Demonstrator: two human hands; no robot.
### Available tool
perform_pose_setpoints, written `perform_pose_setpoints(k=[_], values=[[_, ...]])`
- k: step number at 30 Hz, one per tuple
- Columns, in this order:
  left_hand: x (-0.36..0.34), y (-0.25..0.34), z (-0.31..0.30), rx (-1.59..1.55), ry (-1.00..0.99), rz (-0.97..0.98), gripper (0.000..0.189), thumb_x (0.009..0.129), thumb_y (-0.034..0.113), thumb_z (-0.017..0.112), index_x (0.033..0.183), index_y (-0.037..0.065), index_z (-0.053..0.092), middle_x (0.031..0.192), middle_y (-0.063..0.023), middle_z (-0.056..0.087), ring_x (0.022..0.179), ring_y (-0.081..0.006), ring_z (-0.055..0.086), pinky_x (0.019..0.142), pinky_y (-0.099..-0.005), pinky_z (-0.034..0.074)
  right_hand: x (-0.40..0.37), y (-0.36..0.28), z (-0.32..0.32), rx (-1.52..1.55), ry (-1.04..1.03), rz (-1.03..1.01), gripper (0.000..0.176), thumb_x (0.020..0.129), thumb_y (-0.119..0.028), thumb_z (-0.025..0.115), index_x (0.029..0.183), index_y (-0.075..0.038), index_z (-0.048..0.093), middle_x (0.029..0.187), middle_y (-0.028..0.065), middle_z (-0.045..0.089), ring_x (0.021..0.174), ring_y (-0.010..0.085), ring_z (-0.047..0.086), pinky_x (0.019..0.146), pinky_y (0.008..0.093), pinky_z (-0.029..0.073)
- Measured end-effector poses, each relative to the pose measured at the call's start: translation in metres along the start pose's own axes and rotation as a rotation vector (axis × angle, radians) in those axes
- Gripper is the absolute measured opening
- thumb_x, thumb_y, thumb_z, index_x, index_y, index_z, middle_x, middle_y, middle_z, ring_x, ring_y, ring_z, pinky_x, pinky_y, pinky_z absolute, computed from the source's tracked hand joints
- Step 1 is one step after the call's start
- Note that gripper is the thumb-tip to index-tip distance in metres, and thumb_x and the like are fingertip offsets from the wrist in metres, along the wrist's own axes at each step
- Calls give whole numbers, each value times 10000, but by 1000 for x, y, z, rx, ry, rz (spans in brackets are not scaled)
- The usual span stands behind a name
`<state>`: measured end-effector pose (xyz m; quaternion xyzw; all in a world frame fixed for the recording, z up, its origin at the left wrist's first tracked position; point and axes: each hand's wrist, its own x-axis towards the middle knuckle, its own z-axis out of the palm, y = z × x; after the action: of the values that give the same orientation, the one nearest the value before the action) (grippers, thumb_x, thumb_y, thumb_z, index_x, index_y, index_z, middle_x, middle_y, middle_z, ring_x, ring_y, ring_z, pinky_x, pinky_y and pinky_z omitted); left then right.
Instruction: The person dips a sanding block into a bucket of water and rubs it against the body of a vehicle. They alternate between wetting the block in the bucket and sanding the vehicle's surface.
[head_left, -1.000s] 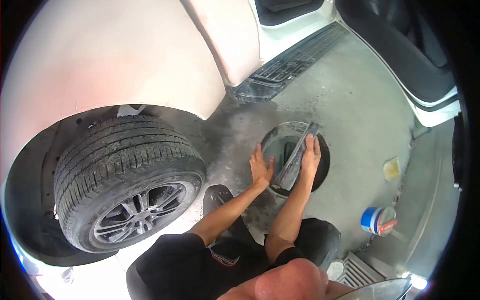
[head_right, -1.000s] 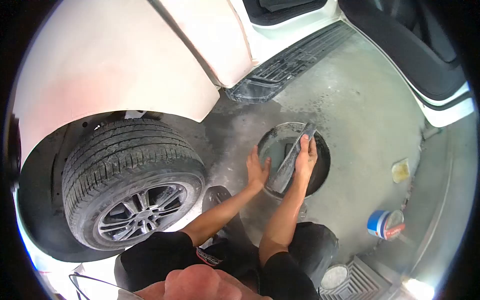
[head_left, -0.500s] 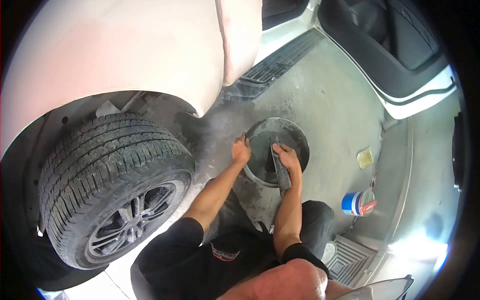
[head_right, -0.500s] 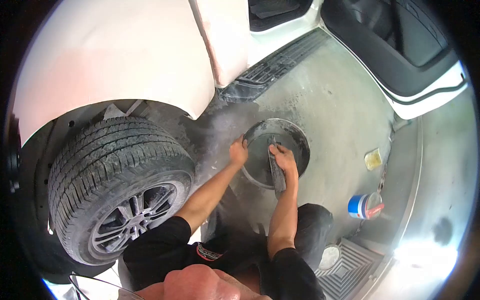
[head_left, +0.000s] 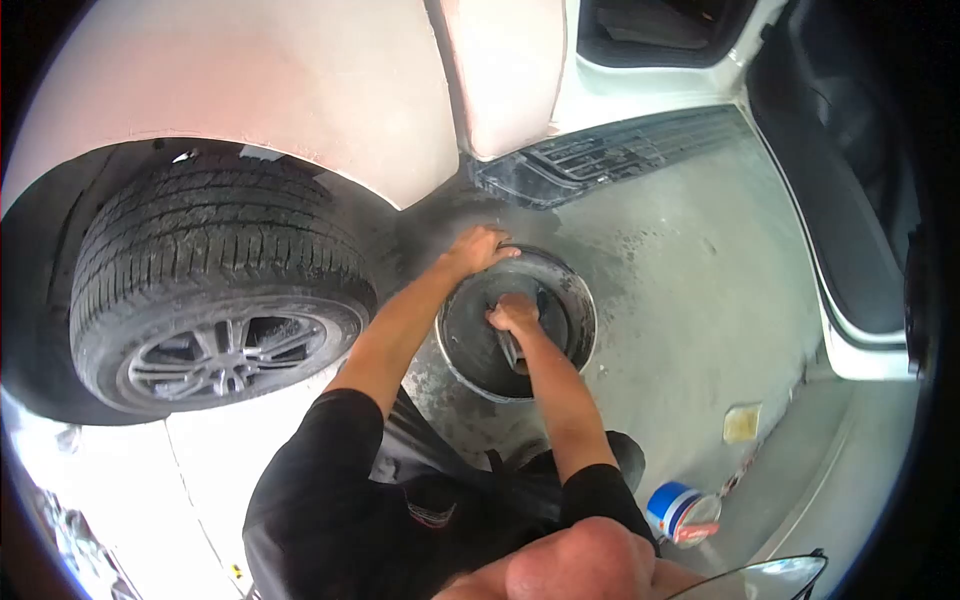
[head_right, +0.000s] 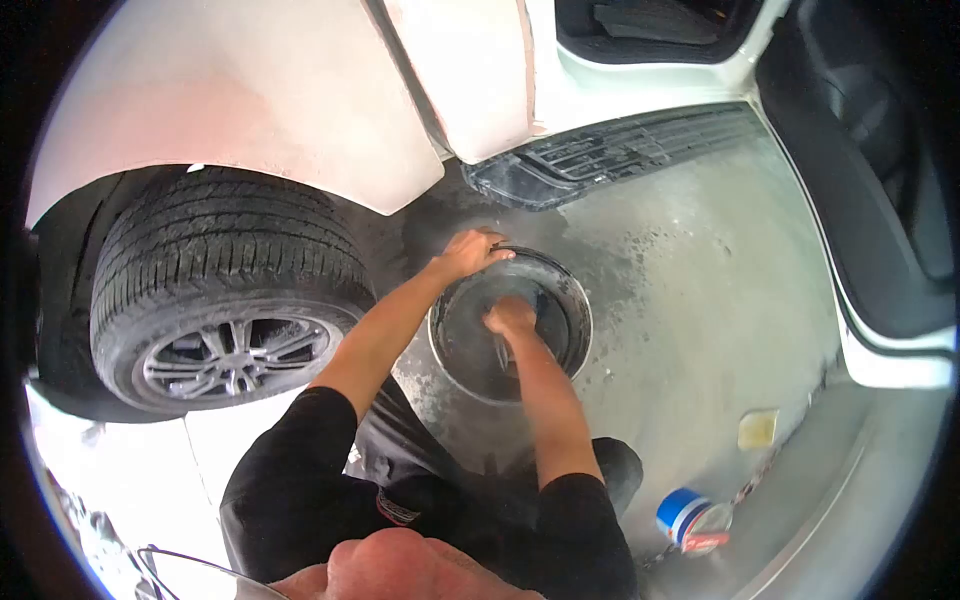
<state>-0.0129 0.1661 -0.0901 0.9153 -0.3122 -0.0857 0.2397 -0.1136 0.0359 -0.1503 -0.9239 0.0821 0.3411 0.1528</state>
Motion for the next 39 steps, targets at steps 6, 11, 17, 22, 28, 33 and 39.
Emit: perform_pose_setpoints(k=[6,11,17,22,28,33,39], values=[[-98,-2,29,-56,301,-397,525,1039,439,533,1426,86,520,1187,-292,674,1147,-490,622,974,-540,505,30,13,53,-92,-192,-140,595,934,-403,661,1440,-98,594,1554,186,486,1443,334,466,1143,480,426],[-123,21,34,-100,322,-712,378,1055,393,505,1278,99,585,1143,-296,682,1067,-515,643,913,-570,514,53,14,97,31,-158,-424,590,957,-354,601,1480,-85,547,1583,189,447,1461,339,431,1201,454,339],[-114,26,24,-53,258,-748,332,1063,376,477,1224,101,575,1109,-289,691,1027,-504,659,891,-573,518,80,-4,123,781,-394,-329,588,995,-350,558,1486,-29,517,1522,174,506,1381,309,493,1145,429,381],[-110,16,23,-40,214,-679,330,1065,358,463,1201,71,553,1095,-289,695,1014,-501,665,895,-573,519,78,1,100,1070,-485,-337,600,1003,-384,569,1445,21,543,1437,160,588,1274,299,582,1074,420,442],[-106,9,16,-80,160,-614,348,1068,357,456,1205,53,554,1108,-300,692,1028,-499,663,899,-570,519,-69,5,-31,860,31,-323,631,992,-461,596,1386,32,589,1358,219,639,1257,350,603,1059,418,450],[-102,0,18,-90,143,-602,357,1071,356,449,1214,50,565,1109,-295,696,1033,-488,669,901,-562,524,-124,-20,-80,981,982,-573,645,932,-296,739,1471,-24,513,1272,246,599,1235,388,555,1023,464,453],[-104,-1,19,-109,175,-561,370,1072,362,449,1223,49,576,1115,-288,697,1010,-495,676,890,-568,533,-61,-99,-180,614,1801,-919,734,880,-282,805,1523,-147,479,1435,336,354,1245,488,464,1009,573,437]])
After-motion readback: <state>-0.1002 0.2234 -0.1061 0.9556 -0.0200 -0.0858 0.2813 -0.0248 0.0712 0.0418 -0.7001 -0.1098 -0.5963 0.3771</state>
